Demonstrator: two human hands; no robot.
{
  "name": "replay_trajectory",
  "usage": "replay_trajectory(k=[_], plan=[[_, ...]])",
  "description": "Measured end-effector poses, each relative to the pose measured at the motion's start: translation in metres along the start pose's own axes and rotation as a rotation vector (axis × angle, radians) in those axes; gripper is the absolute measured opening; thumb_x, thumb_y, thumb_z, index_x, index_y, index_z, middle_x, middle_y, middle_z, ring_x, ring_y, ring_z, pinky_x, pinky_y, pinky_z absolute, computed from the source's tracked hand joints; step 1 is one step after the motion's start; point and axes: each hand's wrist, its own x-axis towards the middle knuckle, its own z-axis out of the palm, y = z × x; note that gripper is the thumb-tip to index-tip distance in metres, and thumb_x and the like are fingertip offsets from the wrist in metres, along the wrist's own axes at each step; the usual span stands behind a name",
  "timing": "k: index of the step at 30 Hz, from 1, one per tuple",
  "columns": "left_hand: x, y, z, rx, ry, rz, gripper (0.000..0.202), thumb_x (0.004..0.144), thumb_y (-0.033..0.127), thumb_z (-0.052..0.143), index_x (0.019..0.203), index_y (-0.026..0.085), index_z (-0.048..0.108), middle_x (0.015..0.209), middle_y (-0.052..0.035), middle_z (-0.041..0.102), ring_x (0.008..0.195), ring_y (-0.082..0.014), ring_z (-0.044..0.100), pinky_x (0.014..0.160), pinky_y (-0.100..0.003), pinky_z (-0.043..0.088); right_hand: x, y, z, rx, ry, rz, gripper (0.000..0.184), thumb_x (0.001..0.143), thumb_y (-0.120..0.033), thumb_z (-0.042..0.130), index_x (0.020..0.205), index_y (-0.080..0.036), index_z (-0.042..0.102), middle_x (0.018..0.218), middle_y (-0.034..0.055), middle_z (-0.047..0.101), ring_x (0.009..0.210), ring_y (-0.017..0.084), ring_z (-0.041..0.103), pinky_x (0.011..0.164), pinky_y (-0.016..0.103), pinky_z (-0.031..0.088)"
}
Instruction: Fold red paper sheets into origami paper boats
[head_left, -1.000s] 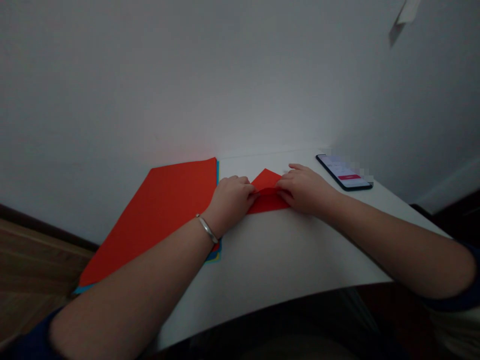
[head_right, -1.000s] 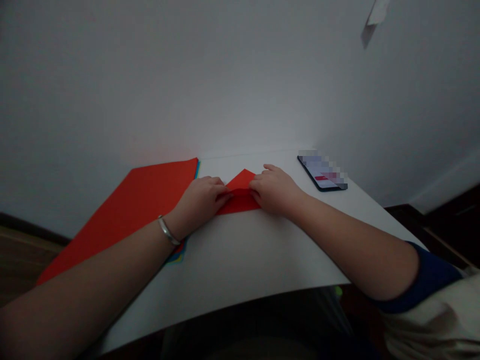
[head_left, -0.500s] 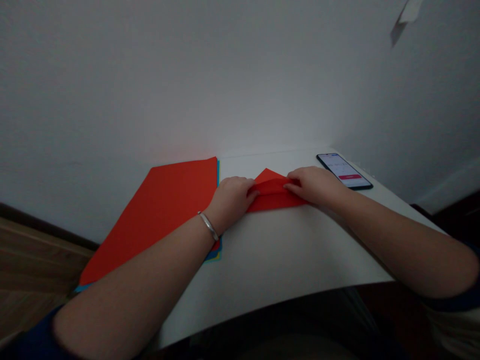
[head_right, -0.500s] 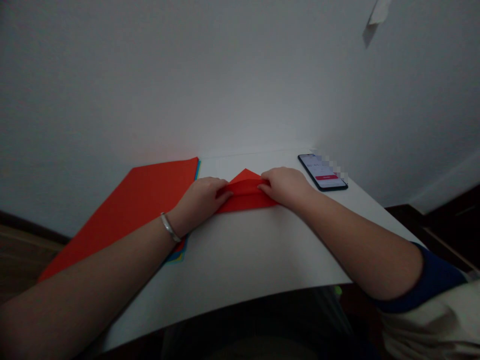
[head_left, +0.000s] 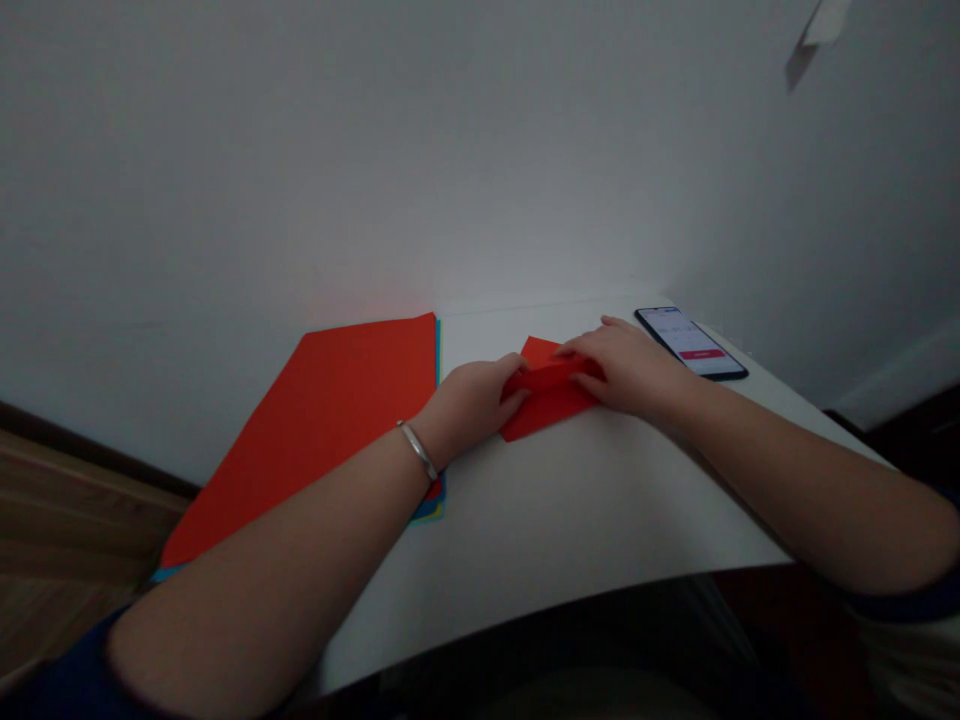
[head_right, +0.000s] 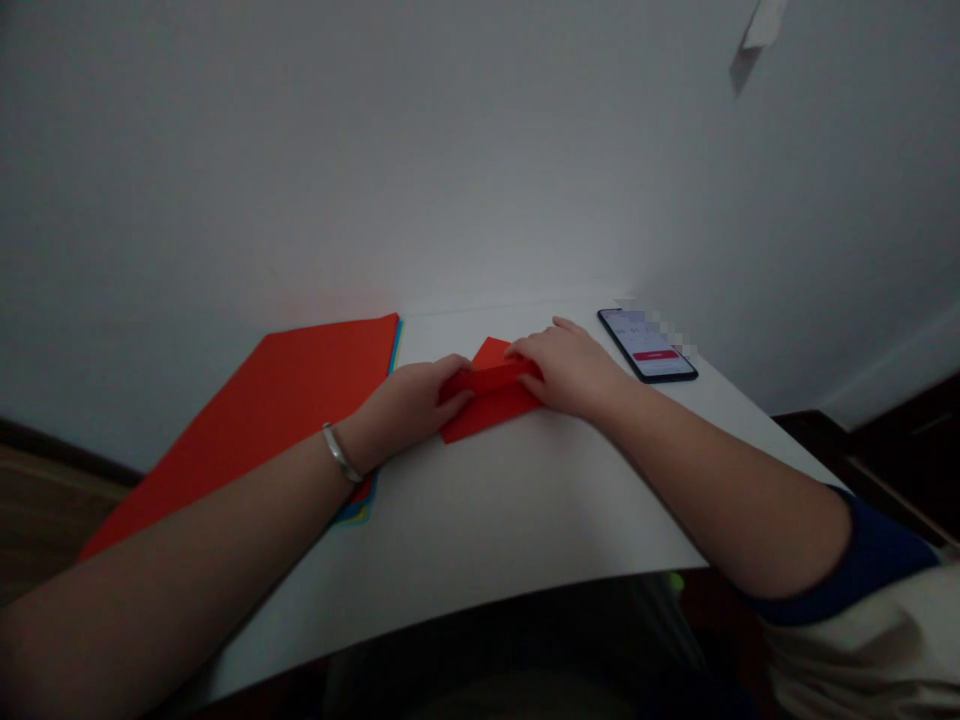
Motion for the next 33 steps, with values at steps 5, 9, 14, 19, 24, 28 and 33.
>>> replay_trajectory(k=[5,9,14,19,24,28,33], plan=[[0.003,-0.001,0.000,-0.053,-0.012,-0.034,0.024,0.091,0.027,0.056,0.113,0.018,0.060,0.090,-0.0069,0.073,0.082,-0.0222,0.068,0.070,-0.030,0.049,0.005,-0.010,0.005,-0.035,-0.024,-0.088,0.025,0.093,-0.024,0.048,0.090,-0.017,0.071,0.094,0.0109,0.075,0.093,0.024,0.065,0.106,0.046,0.035],[0.004,-0.001,0.000,-0.065,-0.025,-0.016,0.021,0.092,0.027,0.056,0.109,0.016,0.060,0.095,-0.0091,0.072,0.086,-0.0230,0.067,0.075,-0.032,0.051,0.007,-0.008,0.009,-0.063,0.016,-0.088,0.025,0.093,-0.024,0.049,0.086,-0.018,0.072,0.086,0.0081,0.074,0.088,0.022,0.065,0.111,0.046,0.030],[0.005,-0.003,0.000,-0.025,0.018,0.032,0.026,0.089,0.025,0.060,0.113,0.015,0.061,0.104,-0.0113,0.070,0.103,-0.0259,0.063,0.093,-0.038,0.049,0.006,-0.008,0.013,-0.072,0.123,-0.096,0.025,0.093,-0.026,0.052,0.088,-0.022,0.075,0.088,0.0053,0.075,0.094,0.021,0.064,0.116,0.051,0.020],[0.003,-0.004,0.002,-0.103,0.035,-0.015,0.047,0.088,0.023,0.062,0.133,0.017,0.050,0.108,-0.0110,0.070,0.099,-0.0267,0.066,0.087,-0.039,0.052,0.006,-0.012,0.017,-0.085,0.191,-0.083,0.024,0.092,-0.025,0.053,0.087,-0.022,0.076,0.089,0.0052,0.076,0.093,0.021,0.064,0.117,0.055,0.014],[0.004,-0.006,0.003,-0.178,0.082,0.061,0.054,0.084,0.014,0.063,0.135,0.017,0.048,0.130,-0.0123,0.060,0.117,-0.0254,0.060,0.100,-0.039,0.048,0.006,-0.015,0.017,-0.116,0.195,-0.049,0.024,0.091,-0.024,0.054,0.082,-0.022,0.076,0.085,0.0047,0.075,0.090,0.021,0.065,0.117,0.055,0.014],[0.005,-0.011,0.006,-0.174,0.077,0.096,0.052,0.083,0.011,0.061,0.134,0.016,0.050,0.130,-0.0127,0.058,0.117,-0.0248,0.059,0.102,-0.040,0.048,0.006,-0.015,0.016,-0.094,0.136,0.003,0.022,0.091,-0.023,0.054,0.085,-0.021,0.076,0.081,0.0047,0.075,0.083,0.022,0.066,0.110,0.050,0.029],[0.007,-0.015,0.013,-0.193,0.105,0.198,0.049,0.083,0.006,0.056,0.131,0.013,0.055,0.126,-0.0129,0.059,0.114,-0.0222,0.058,0.102,-0.037,0.047,0.007,-0.014,0.015,0.011,0.101,0.108,0.019,0.088,-0.026,0.057,0.091,-0.021,0.075,0.088,0.0051,0.076,0.083,0.023,0.067,0.082,0.038,0.045]])
